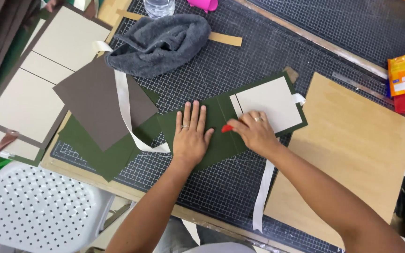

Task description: Assembling paper and cardstock components by smoothing them with a scraper and applying glue with a roller.

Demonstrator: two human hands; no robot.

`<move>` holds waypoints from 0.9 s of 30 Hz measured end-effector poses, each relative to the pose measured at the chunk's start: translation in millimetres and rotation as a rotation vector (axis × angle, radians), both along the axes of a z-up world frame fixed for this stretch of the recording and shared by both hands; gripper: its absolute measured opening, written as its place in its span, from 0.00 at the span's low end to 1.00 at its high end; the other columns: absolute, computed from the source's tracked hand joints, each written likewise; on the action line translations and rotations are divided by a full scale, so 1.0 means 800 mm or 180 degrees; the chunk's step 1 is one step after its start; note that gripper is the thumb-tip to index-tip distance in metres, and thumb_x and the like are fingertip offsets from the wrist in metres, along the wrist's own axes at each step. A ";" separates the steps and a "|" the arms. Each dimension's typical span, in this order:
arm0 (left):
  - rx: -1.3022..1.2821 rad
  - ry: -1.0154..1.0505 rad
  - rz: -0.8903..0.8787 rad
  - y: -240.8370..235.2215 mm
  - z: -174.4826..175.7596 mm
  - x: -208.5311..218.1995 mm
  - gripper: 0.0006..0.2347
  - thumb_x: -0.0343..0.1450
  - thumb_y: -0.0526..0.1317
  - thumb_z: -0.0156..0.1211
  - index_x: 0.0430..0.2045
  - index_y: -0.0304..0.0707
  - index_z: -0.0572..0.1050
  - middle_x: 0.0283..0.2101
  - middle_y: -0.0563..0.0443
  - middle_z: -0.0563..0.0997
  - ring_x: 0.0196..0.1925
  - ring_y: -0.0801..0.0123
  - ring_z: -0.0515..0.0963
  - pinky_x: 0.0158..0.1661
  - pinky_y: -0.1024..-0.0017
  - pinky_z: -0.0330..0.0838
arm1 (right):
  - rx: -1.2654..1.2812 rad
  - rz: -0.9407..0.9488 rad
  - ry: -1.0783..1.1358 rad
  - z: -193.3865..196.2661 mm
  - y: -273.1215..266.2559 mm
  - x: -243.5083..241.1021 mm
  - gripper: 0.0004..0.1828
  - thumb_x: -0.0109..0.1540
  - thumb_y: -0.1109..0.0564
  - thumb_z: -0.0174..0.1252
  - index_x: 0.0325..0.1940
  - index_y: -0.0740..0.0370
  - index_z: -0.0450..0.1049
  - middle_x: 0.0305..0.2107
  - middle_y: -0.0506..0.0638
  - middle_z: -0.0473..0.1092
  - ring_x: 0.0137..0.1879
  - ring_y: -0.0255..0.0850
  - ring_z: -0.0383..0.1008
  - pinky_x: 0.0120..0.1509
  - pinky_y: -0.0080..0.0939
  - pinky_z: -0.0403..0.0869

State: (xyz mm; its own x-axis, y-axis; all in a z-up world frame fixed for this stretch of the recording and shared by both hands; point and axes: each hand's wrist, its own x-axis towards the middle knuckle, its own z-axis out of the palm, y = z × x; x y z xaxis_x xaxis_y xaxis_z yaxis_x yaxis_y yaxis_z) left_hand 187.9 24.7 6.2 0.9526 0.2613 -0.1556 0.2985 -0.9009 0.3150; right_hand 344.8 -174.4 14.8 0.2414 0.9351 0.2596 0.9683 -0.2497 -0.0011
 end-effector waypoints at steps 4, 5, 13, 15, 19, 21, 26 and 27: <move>0.0024 0.0155 0.0021 0.000 0.013 0.003 0.31 0.80 0.58 0.31 0.77 0.43 0.40 0.80 0.45 0.35 0.81 0.51 0.30 0.75 0.50 0.25 | -0.0024 -0.0245 -0.0024 -0.025 0.055 0.036 0.15 0.72 0.43 0.46 0.63 0.37 0.68 0.38 0.45 0.63 0.49 0.47 0.66 0.54 0.50 0.64; 0.0010 0.0190 0.0022 0.000 0.014 0.002 0.31 0.80 0.58 0.30 0.77 0.43 0.40 0.80 0.46 0.34 0.81 0.51 0.29 0.75 0.50 0.25 | -0.0004 -0.0311 -0.0067 -0.027 0.067 0.043 0.16 0.73 0.43 0.44 0.64 0.37 0.67 0.37 0.44 0.63 0.49 0.46 0.65 0.54 0.50 0.64; -0.0031 0.0205 0.0065 -0.001 0.016 0.000 0.31 0.80 0.57 0.29 0.77 0.42 0.39 0.81 0.47 0.35 0.81 0.54 0.30 0.76 0.52 0.25 | -0.0172 -0.0500 0.0123 -0.027 0.103 0.068 0.18 0.71 0.40 0.45 0.65 0.37 0.67 0.40 0.44 0.63 0.52 0.47 0.65 0.57 0.52 0.64; -0.0123 0.0150 0.0133 -0.002 0.018 -0.002 0.29 0.81 0.53 0.28 0.76 0.40 0.38 0.80 0.46 0.34 0.81 0.55 0.31 0.76 0.54 0.25 | -0.0138 -0.0198 0.0251 -0.014 0.095 0.048 0.19 0.73 0.41 0.40 0.66 0.40 0.65 0.39 0.46 0.63 0.50 0.48 0.65 0.55 0.51 0.65; -0.0065 0.0115 0.0093 -0.003 0.014 0.000 0.28 0.81 0.52 0.29 0.76 0.39 0.41 0.81 0.46 0.37 0.81 0.55 0.32 0.76 0.53 0.26 | -0.0212 -0.0149 0.0186 -0.018 0.074 0.036 0.17 0.72 0.41 0.42 0.62 0.41 0.67 0.38 0.47 0.64 0.50 0.49 0.65 0.55 0.52 0.65; -0.0067 0.0191 0.0130 -0.003 0.012 0.001 0.28 0.81 0.52 0.28 0.76 0.40 0.40 0.81 0.47 0.36 0.81 0.56 0.31 0.76 0.54 0.25 | -0.0406 0.0049 0.0188 -0.020 0.056 0.025 0.16 0.72 0.42 0.43 0.62 0.41 0.66 0.38 0.48 0.64 0.49 0.50 0.66 0.55 0.54 0.66; -0.0089 0.0124 0.0171 -0.004 0.009 -0.001 0.28 0.81 0.52 0.29 0.77 0.40 0.40 0.81 0.47 0.36 0.81 0.57 0.31 0.76 0.54 0.24 | -0.0695 0.0137 0.0411 -0.001 -0.007 -0.023 0.14 0.73 0.44 0.39 0.61 0.38 0.65 0.36 0.46 0.63 0.47 0.48 0.66 0.52 0.50 0.66; -0.0098 0.0094 0.0179 -0.003 0.009 0.001 0.28 0.81 0.52 0.29 0.77 0.41 0.40 0.81 0.47 0.37 0.81 0.57 0.31 0.76 0.54 0.24 | -0.0800 0.0156 0.0469 -0.001 -0.017 -0.028 0.15 0.73 0.44 0.37 0.62 0.36 0.64 0.35 0.45 0.63 0.46 0.46 0.66 0.51 0.49 0.66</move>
